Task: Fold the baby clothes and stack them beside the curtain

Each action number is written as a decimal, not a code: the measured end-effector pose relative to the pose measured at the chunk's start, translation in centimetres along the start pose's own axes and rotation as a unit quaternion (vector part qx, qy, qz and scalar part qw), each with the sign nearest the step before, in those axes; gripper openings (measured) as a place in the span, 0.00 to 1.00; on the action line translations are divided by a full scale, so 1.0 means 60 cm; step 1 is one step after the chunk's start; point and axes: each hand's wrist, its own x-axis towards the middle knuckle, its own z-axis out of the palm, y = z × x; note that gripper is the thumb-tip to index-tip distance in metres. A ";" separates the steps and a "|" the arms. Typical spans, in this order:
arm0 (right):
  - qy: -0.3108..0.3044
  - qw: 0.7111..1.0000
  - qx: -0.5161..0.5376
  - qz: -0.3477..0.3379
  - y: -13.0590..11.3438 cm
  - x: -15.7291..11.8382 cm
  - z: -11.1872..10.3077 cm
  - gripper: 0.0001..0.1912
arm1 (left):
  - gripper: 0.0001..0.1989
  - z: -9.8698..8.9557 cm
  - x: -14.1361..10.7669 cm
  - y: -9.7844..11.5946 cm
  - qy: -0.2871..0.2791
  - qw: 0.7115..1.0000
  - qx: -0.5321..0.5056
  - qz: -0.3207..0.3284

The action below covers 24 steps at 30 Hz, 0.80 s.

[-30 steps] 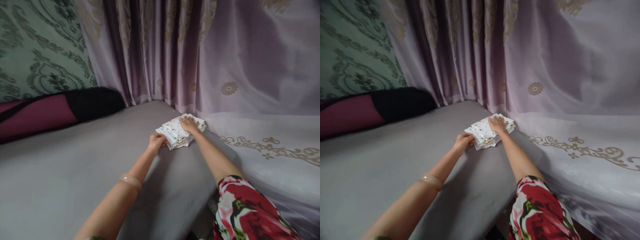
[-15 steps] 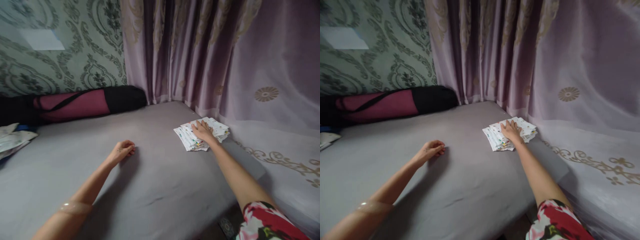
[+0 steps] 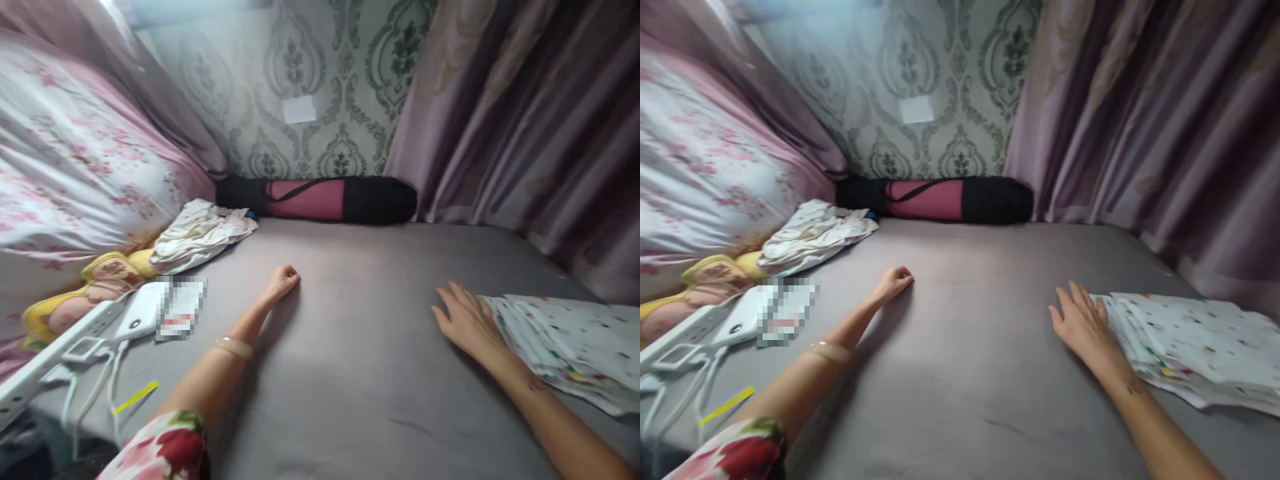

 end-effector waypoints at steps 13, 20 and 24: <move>-0.130 0.978 0.099 -0.133 -0.313 0.049 0.029 0.31 | 0.05 -0.006 0.037 -0.045 -0.066 0.991 -0.110 -0.028; -0.104 0.986 0.055 -0.118 -0.348 0.031 0.010 0.29 | 0.08 -0.111 0.071 -0.121 0.060 0.988 -0.127 -0.057; -0.082 0.988 0.060 -0.117 -0.344 0.033 0.025 0.30 | 0.08 -0.211 0.097 -0.159 0.177 0.978 -0.086 -0.074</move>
